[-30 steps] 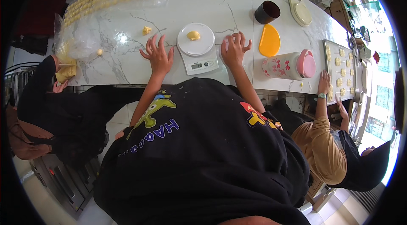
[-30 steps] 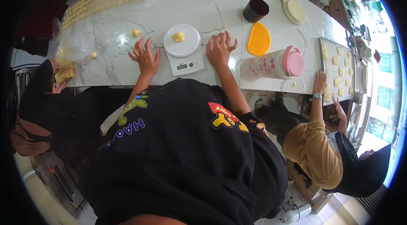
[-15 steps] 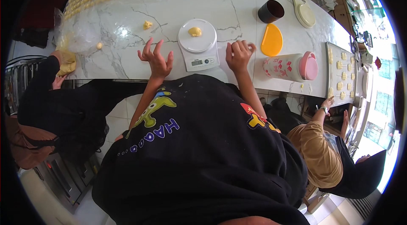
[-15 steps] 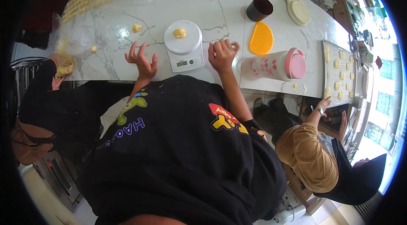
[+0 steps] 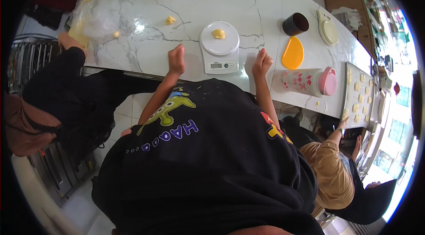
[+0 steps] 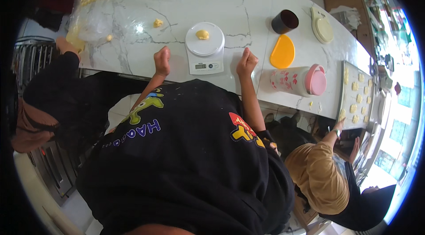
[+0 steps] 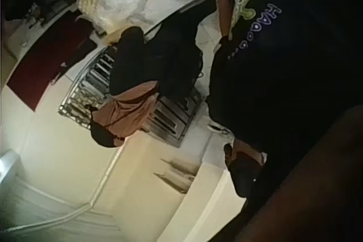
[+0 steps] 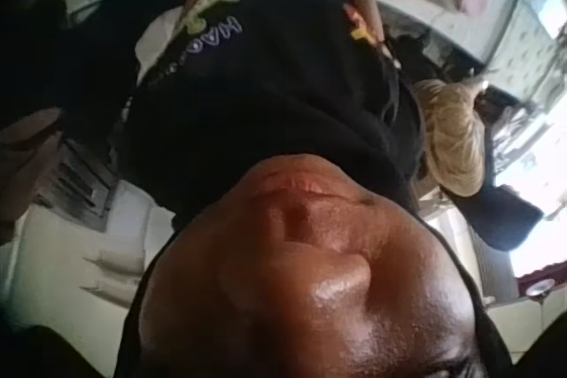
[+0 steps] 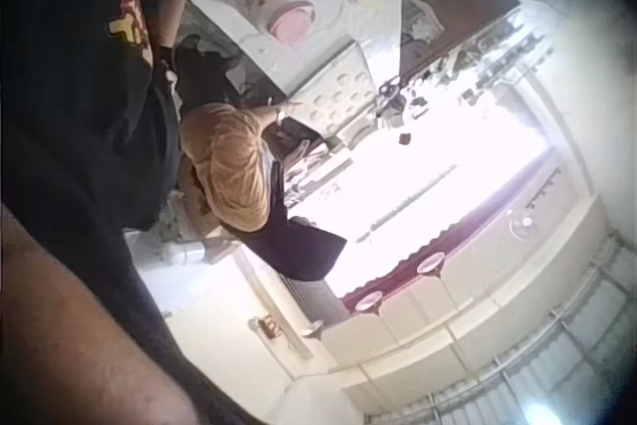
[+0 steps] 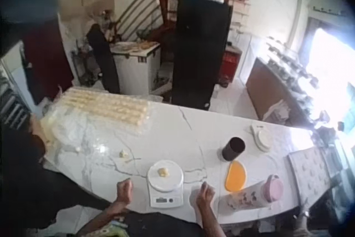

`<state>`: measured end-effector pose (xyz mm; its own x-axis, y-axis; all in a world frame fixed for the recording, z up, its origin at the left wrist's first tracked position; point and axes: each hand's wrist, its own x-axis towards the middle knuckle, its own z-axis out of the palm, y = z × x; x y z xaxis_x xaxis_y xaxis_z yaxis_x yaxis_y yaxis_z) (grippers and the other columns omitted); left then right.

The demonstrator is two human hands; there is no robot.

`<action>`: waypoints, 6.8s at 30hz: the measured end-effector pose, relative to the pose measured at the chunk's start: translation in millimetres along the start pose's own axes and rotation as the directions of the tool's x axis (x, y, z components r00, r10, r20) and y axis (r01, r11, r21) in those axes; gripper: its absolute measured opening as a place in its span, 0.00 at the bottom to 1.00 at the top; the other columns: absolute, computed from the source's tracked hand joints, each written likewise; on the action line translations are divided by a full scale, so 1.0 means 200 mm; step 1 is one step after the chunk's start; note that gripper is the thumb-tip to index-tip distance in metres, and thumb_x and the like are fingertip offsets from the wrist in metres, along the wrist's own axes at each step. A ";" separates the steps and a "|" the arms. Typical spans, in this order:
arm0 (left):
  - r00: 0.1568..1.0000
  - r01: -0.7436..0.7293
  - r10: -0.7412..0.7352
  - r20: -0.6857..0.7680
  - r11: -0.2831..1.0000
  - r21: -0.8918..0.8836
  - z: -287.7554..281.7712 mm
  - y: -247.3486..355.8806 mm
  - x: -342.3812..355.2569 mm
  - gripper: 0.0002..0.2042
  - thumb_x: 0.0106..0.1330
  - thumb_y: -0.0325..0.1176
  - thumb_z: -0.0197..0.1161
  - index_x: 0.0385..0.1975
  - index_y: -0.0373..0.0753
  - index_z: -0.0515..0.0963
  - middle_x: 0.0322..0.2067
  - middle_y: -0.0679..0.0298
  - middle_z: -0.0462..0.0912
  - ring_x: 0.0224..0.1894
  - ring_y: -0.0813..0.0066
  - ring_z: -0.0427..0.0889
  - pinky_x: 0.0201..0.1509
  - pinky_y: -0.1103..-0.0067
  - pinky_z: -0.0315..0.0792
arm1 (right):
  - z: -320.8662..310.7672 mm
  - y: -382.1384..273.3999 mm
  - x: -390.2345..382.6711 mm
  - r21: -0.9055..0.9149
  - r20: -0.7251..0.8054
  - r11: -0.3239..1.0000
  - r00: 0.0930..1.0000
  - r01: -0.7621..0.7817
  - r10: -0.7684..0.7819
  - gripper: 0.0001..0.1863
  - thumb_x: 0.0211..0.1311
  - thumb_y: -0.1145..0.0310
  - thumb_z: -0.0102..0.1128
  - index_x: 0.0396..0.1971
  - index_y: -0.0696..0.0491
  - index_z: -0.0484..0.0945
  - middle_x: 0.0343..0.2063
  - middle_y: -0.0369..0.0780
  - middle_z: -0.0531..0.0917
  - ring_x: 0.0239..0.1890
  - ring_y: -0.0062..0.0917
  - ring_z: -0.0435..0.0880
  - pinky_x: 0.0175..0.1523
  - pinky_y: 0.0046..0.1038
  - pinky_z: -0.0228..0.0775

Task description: Weighing and portioning dough for cookies using a digital scale and bench scraper.

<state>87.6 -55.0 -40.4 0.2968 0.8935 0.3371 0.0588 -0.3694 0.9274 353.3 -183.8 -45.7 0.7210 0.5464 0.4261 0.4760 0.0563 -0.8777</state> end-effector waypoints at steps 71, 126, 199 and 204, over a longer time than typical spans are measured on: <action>0.988 -0.101 0.078 0.131 0.979 0.179 0.00 0.08 -0.03 0.14 0.62 0.34 0.53 0.16 0.36 0.63 0.10 0.62 0.60 0.12 0.73 0.59 0.18 0.78 0.54 | 0.03 -0.06 0.01 -0.213 0.182 0.972 0.981 0.103 -0.064 0.19 0.65 0.67 0.49 0.14 0.59 0.64 0.10 0.45 0.62 0.12 0.34 0.60 0.20 0.32 0.52; 0.803 -0.220 -0.330 0.496 0.609 0.762 -0.26 -0.05 0.78 0.20 0.53 0.32 0.64 0.49 0.50 0.75 0.42 0.58 0.75 0.45 0.60 0.75 0.49 0.72 0.70 | 0.58 -0.69 -0.38 0.160 0.660 0.457 0.250 0.875 -0.709 0.09 0.49 0.69 0.54 0.31 0.55 0.77 0.27 0.35 0.71 0.34 0.26 0.73 0.49 0.36 0.64; 0.802 -0.362 -0.047 0.596 0.756 0.546 -0.24 0.09 0.14 0.21 0.49 0.40 0.64 0.43 0.39 0.75 0.38 0.56 0.76 0.41 0.58 0.73 0.46 0.67 0.63 | 0.83 -0.89 -0.10 -0.616 0.602 0.748 0.759 0.246 0.246 0.34 0.50 0.69 0.54 0.58 0.63 0.57 0.18 0.46 0.81 0.25 0.39 0.83 0.29 0.37 0.74; 0.860 -0.377 0.152 0.487 0.832 0.407 -0.20 0.28 0.17 0.32 0.46 0.39 0.70 0.54 0.44 0.69 0.55 0.56 0.67 0.53 0.55 0.68 0.53 0.63 0.64 | 0.41 -0.93 0.07 -0.453 0.433 0.886 0.846 -0.095 0.312 0.29 0.60 0.68 0.50 0.59 0.63 0.55 0.28 0.53 0.81 0.32 0.45 0.82 0.38 0.37 0.74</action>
<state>62.6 -34.4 29.0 0.7281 0.5883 0.3518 0.3253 -0.7483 0.5782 234.4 -118.4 106.4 0.5404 0.8413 -0.0086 0.5816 -0.3809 -0.7188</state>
